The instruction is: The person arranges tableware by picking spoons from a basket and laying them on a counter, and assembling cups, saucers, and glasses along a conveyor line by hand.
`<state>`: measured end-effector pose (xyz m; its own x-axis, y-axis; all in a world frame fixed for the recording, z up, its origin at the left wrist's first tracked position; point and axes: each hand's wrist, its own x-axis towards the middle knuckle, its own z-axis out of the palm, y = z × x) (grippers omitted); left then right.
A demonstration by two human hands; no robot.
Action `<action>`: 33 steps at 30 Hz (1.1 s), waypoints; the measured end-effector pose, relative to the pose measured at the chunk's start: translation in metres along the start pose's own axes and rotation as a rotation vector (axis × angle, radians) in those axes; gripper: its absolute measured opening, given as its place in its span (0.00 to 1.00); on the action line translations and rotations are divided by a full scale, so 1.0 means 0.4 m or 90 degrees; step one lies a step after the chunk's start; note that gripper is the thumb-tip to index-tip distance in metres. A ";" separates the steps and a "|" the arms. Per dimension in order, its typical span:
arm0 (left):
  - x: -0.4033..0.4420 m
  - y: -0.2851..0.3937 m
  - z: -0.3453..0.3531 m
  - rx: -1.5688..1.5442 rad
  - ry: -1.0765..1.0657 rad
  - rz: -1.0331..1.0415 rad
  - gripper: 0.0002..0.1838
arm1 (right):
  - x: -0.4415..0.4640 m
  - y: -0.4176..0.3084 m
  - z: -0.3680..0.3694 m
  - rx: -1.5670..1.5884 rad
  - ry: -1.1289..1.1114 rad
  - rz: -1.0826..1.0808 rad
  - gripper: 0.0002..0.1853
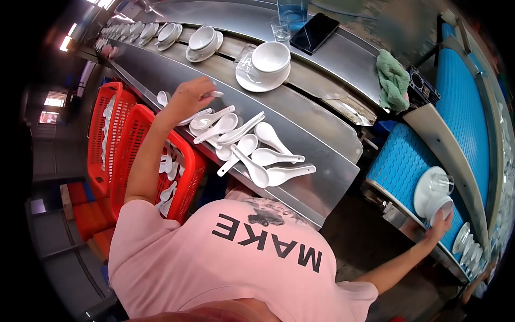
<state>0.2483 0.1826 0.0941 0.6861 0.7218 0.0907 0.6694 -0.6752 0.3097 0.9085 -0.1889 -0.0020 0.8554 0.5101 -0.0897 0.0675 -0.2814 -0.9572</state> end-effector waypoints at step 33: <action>-0.240 -0.510 0.000 0.239 -0.111 -0.232 0.10 | -0.215 -0.313 0.808 -0.131 -0.446 -0.186 0.17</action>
<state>0.0457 0.2510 0.0223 0.4062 0.9048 -0.1278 0.9063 -0.4167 -0.0701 0.6605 0.0650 0.0365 0.2694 0.9611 -0.0609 0.3911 -0.1670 -0.9051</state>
